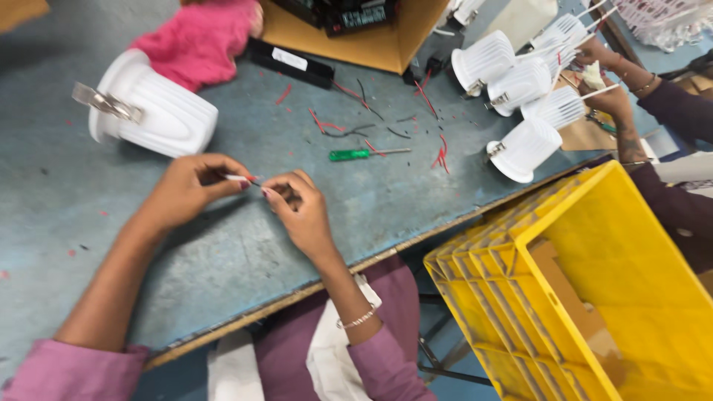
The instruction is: The person assembles LED light fixtures by connecting wires to a black driver unit using a screwdriver. They handle multiple white LED housings, strip wire insulation, and secure connections before placing completed units aside.
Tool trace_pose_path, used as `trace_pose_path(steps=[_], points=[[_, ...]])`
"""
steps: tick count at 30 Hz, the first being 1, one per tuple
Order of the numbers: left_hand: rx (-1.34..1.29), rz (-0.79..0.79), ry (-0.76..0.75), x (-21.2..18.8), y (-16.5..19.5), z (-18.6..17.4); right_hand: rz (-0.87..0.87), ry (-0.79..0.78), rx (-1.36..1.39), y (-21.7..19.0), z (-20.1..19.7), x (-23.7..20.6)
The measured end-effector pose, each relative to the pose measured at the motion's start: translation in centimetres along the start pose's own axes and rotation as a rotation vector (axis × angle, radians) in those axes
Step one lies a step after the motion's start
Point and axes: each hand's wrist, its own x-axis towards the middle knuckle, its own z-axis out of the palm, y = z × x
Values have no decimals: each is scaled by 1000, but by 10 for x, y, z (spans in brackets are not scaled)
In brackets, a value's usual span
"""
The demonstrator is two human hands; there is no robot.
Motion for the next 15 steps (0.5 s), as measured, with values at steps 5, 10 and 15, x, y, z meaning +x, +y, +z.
trace_pose_path(steps=[5, 10, 15], points=[[-7, -14, -33, 5, 5, 0, 185, 96, 95, 9, -16, 29], [6, -19, -30, 6, -4, 1, -346, 161, -589, 23, -68, 161], [-201, 119, -87, 10, -5, -7, -454, -74, -1032, 37, -66, 250]])
